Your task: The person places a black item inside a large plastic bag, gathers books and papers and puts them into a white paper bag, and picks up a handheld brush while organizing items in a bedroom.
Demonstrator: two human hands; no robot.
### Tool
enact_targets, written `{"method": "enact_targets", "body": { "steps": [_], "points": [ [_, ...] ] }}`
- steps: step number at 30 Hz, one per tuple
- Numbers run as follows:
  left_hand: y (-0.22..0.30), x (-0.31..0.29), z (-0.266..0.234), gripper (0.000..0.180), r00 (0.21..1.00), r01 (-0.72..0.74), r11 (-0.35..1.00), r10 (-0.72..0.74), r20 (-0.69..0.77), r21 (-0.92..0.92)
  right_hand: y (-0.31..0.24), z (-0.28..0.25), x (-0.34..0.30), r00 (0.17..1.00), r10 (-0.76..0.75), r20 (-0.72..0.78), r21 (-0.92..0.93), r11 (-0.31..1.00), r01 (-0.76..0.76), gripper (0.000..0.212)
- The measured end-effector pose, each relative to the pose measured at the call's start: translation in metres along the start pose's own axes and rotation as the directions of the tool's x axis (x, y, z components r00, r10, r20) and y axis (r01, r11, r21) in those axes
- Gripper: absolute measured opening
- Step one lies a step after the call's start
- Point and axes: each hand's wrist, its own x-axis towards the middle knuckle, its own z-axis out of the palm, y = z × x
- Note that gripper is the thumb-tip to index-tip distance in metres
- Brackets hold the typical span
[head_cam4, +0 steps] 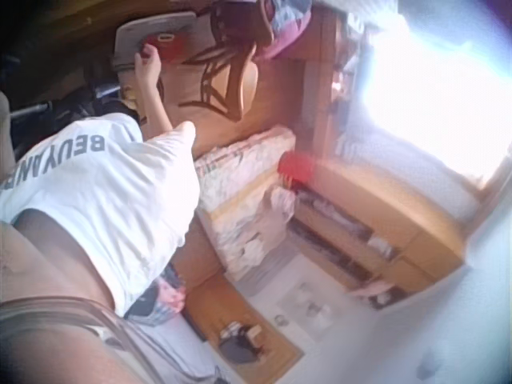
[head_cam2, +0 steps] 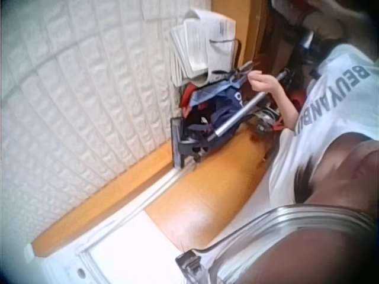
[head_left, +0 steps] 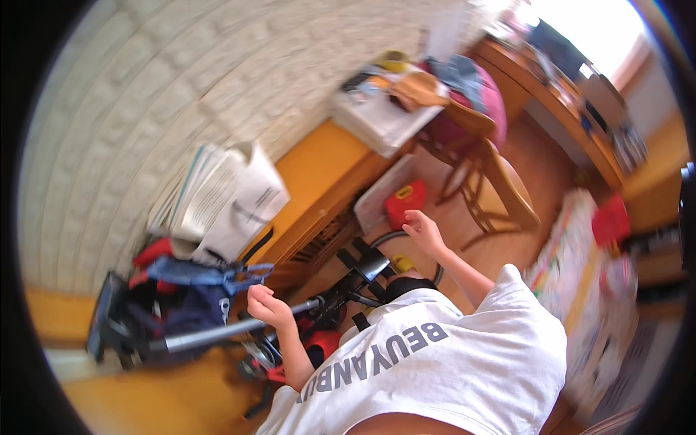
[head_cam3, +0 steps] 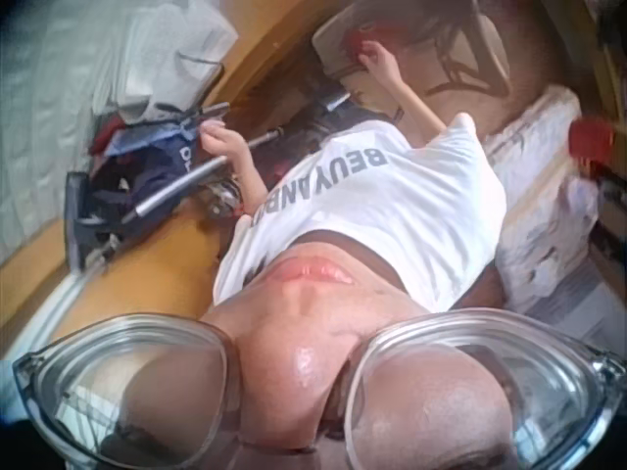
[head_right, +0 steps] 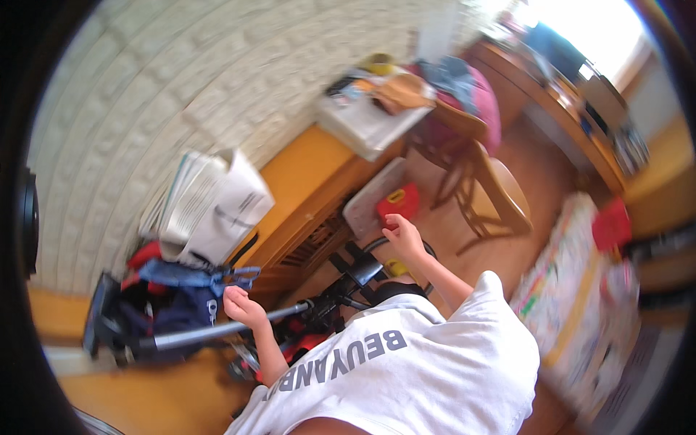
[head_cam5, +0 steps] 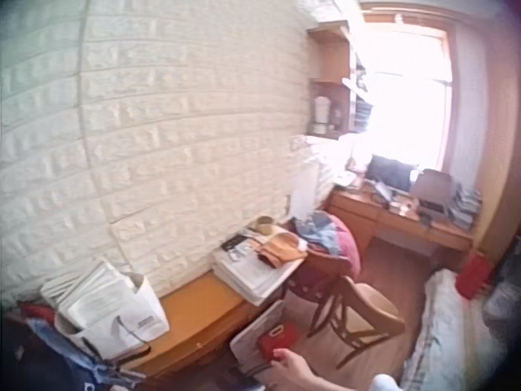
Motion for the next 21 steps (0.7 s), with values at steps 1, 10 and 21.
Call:
{"method": "enact_targets", "body": {
  "steps": [1, 10, 21],
  "points": [
    [0.008, -0.004, 0.017, 0.033, 0.998, -0.003, 0.995, 0.01, 0.07, -0.099, 0.008, -0.01, -0.023, 0.998, 0.016, -0.053, 0.019, 1.0, -0.015, 0.035],
    [0.199, -0.111, 0.105, 0.022, 0.47, -0.158, 0.657, 0.707, 0.529, -0.737, -0.019, -0.028, -0.137, 0.893, 0.446, 0.065, 0.889, 0.381, -0.255, 0.03],
    [0.26, -0.262, 0.175, 0.059, -0.408, 0.862, 0.366, 0.088, 0.909, 0.352, -0.127, -0.15, -0.251, 0.544, -0.447, -0.71, -0.202, 0.869, 0.452, 0.053]
  ]
}}
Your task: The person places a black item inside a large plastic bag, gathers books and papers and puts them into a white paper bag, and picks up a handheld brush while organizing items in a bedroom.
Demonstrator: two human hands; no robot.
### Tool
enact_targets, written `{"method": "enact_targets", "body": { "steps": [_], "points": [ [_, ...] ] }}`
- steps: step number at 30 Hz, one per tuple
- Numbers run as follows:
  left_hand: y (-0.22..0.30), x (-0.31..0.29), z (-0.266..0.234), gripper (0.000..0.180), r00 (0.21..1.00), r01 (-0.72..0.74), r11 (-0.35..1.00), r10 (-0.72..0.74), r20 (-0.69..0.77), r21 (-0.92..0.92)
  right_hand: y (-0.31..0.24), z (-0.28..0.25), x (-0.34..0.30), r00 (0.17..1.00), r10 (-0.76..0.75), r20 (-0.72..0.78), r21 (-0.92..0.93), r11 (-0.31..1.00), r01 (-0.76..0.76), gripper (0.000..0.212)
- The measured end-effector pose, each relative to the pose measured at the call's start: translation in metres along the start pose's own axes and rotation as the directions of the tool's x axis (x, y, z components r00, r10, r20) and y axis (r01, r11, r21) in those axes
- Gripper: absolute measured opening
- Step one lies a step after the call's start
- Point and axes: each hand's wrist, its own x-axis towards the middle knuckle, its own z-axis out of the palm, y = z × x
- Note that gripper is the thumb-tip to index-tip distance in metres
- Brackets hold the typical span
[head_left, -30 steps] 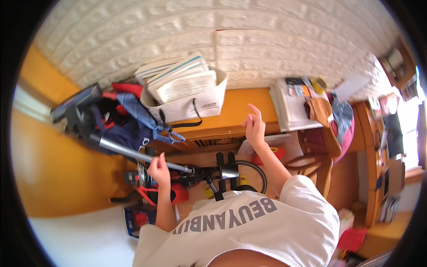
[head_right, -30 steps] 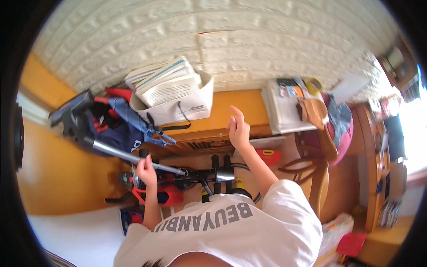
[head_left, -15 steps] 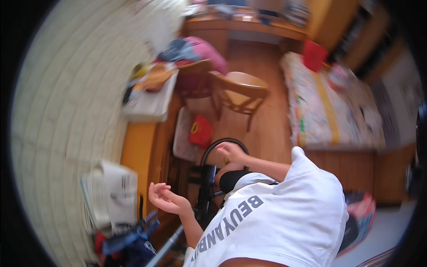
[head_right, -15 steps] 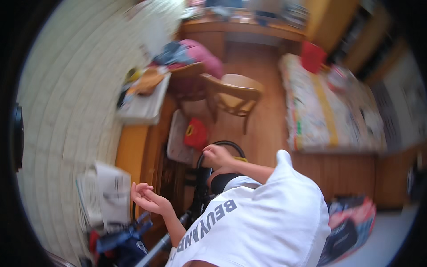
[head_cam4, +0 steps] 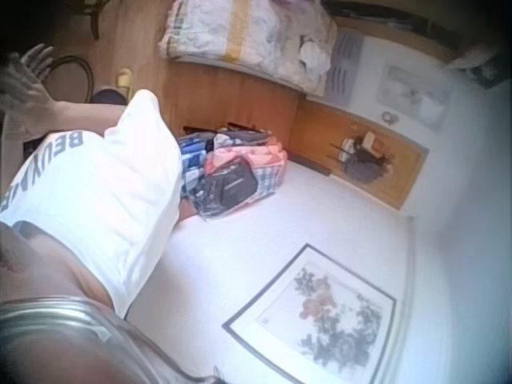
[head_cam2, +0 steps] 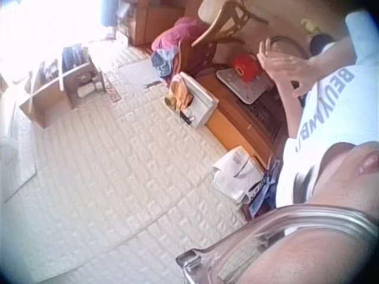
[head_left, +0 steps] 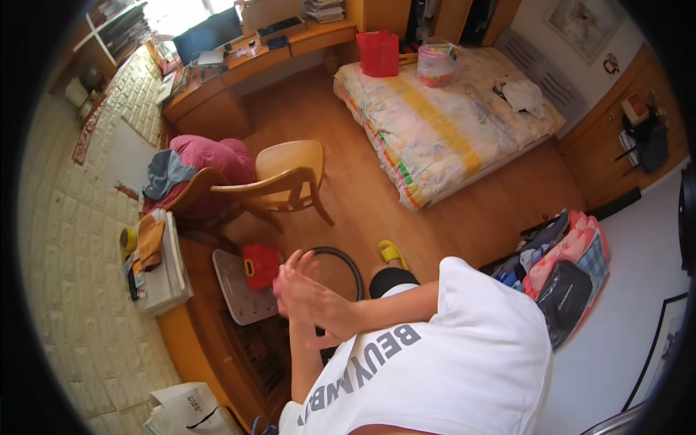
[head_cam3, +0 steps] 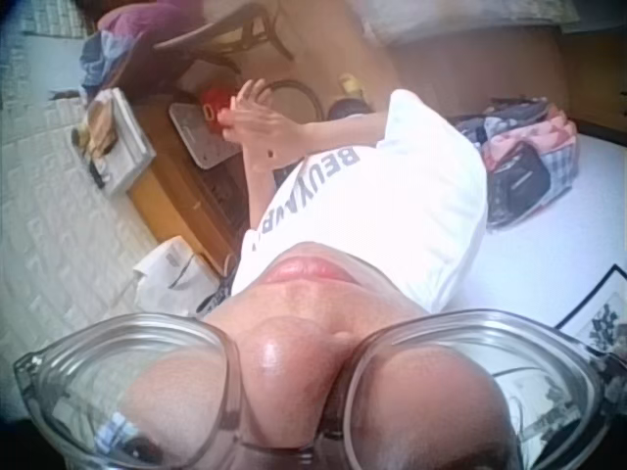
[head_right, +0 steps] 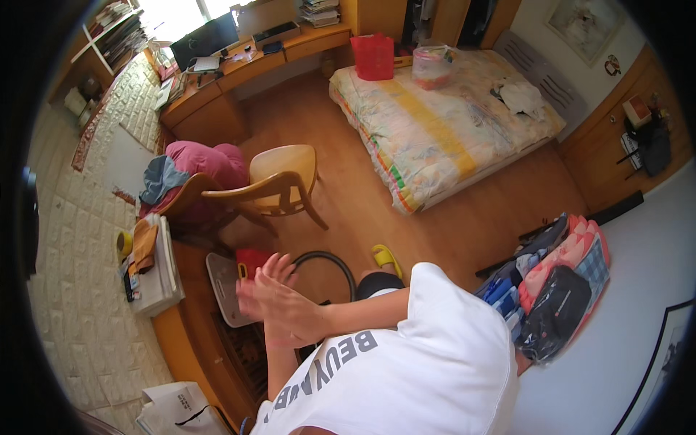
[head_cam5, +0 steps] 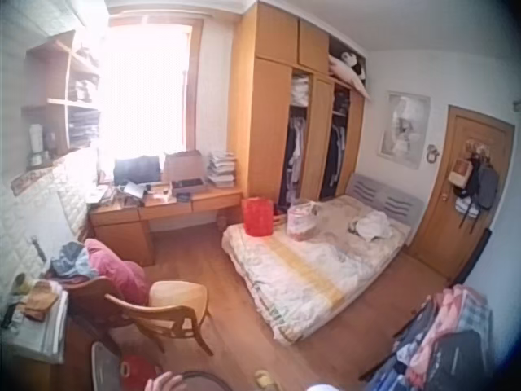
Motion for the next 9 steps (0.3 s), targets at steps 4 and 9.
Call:
{"method": "enact_targets", "body": {
  "steps": [4, 9],
  "points": [
    [-0.044, 0.069, 0.077, 0.07, 0.658, 0.385, 0.91, -0.154, 0.737, -0.153, 0.121, -0.079, -0.039, 0.948, -0.235, 0.214, -0.207, 0.938, 0.279, 0.061],
    [-0.037, 0.124, 0.216, 0.078, 0.772, 0.289, 0.941, -0.121, 0.624, -0.175, 0.28, -0.268, -0.094, 0.943, 0.271, 0.192, -0.888, 0.457, 0.049, 0.087]
  ]
}}
